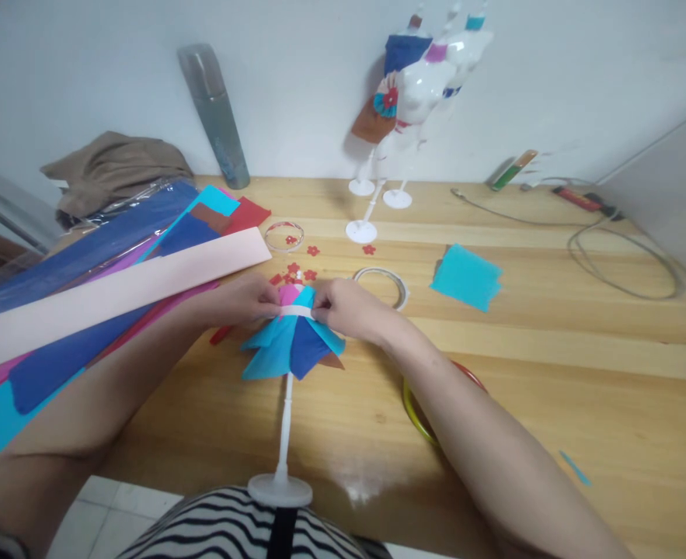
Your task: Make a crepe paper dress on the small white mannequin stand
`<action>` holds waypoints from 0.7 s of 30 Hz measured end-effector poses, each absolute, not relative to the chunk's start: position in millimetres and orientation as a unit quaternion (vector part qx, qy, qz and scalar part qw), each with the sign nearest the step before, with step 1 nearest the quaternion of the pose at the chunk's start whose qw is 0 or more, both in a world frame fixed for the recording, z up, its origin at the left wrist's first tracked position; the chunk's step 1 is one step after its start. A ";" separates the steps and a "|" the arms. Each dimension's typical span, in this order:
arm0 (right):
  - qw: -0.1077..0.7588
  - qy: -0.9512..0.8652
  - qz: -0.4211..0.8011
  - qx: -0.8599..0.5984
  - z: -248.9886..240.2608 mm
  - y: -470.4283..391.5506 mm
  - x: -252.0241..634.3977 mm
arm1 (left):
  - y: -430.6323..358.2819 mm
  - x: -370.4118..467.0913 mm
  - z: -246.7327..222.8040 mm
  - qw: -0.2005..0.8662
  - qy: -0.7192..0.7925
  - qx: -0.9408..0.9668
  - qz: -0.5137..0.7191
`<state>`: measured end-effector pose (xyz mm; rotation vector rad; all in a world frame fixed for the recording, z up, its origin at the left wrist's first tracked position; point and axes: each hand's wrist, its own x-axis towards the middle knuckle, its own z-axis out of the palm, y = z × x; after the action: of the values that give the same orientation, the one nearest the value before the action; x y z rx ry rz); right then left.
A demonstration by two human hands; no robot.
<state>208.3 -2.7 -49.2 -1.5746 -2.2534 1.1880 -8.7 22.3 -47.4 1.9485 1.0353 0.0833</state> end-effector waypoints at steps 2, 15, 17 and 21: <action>0.083 -0.742 0.413 -0.521 -50.8 -2.2 209.2 | 22.1 -9.9 -48.1 0.483 0.419 0.768 0.030; 0.172 -0.622 0.566 -0.513 -60.2 3.4 215.7 | 24.5 -9.7 -40.3 0.602 0.466 0.645 0.063; 0.224 -0.577 0.578 -0.532 -58.3 3.4 214.2 | 23.5 -9.1 -33.4 0.599 0.474 0.635 0.116; 0.342 -0.530 0.571 -0.526 -48.2 -1.1 208.8 | 20.4 -8.2 -14.0 0.595 0.469 0.616 0.212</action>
<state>208.8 -1.1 -48.2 -1.3676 -1.3777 1.4857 -8.2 20.4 -14.0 1.4318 1.0903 0.4927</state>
